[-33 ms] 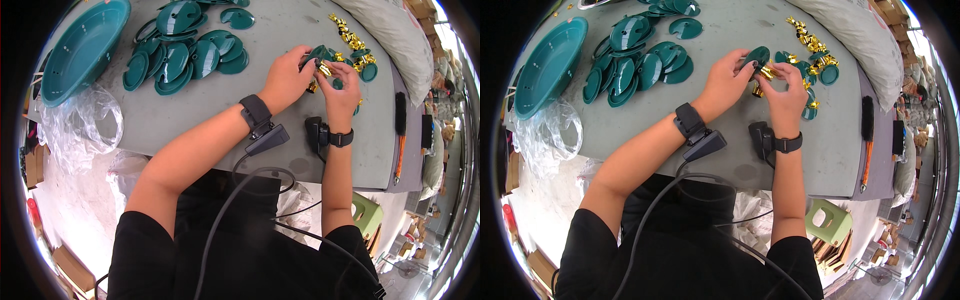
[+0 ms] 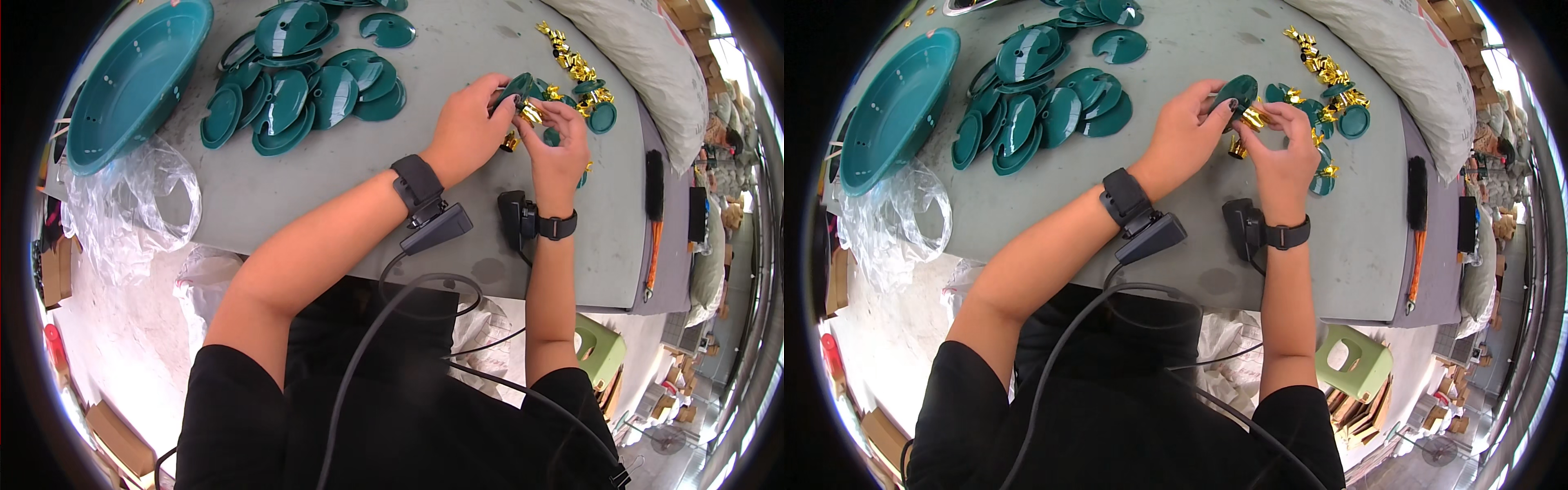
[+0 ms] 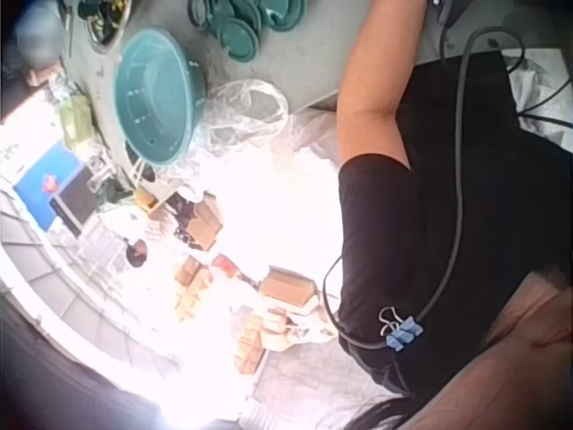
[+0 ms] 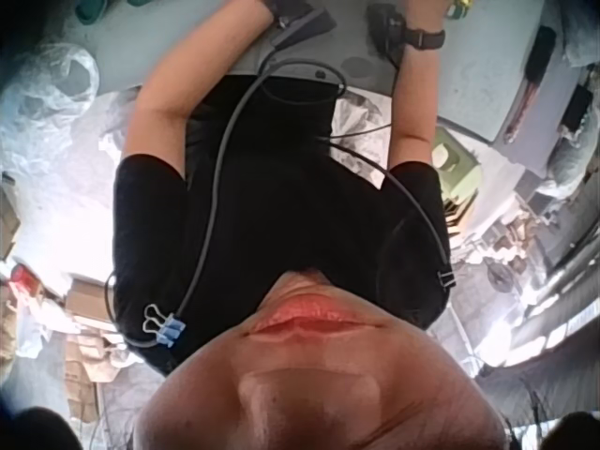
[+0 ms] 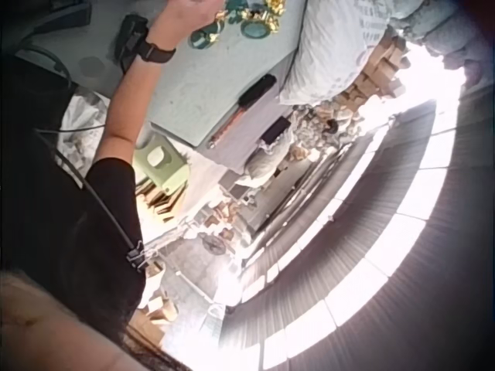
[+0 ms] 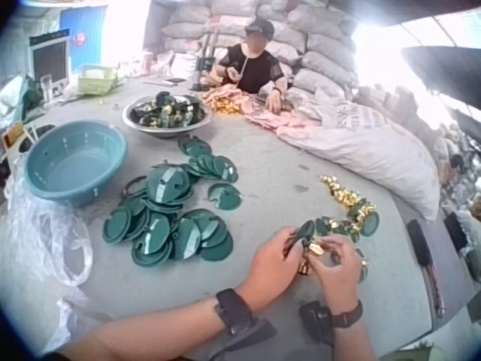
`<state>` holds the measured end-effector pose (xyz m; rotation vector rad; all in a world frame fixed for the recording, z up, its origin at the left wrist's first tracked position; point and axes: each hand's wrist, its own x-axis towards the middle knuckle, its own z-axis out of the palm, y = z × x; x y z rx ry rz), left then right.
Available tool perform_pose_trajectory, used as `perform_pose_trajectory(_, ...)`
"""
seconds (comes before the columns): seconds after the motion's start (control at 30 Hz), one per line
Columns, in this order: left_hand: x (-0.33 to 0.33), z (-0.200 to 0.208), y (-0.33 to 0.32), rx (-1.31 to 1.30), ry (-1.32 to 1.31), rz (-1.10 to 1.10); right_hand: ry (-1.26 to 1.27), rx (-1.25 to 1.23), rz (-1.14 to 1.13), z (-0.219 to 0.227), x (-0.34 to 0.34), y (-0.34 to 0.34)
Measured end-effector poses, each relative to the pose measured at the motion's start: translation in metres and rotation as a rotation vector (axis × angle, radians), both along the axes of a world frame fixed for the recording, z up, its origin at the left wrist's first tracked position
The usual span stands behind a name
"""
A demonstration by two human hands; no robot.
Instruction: The person is assembling small gold-colored metal clips into green plastic bases.
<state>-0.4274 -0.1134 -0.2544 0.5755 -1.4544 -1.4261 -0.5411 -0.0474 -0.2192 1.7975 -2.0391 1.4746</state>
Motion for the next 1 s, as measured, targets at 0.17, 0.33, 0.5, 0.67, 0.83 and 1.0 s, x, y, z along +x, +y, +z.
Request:
perform_pose_trajectory(0.17,0.000,0.003,0.002,0.010,0.031,0.036,-0.079,-0.054,0.010,-0.005,-0.004,0.000)
perform_pose_trajectory(0.33,-0.001,0.002,0.003,-0.063,0.090,0.104,-0.150,-0.077,0.091,-0.003,-0.001,-0.002)
perform_pose_trajectory(0.5,0.005,0.011,0.009,-0.037,0.025,0.035,-0.078,-0.052,0.043,0.002,0.003,0.001)
perform_pose_trajectory(0.67,0.007,0.011,0.010,-0.040,-0.021,0.010,-0.005,-0.020,0.004,0.009,0.012,0.004)
perform_pose_trajectory(0.83,0.010,0.016,0.017,-0.246,-0.123,0.095,-0.038,-0.015,-0.008,0.007,0.010,0.006)
perform_pose_trajectory(1.0,0.014,0.020,0.015,-0.399,-0.185,0.093,-0.699,0.042,0.140,0.007,0.005,0.010)
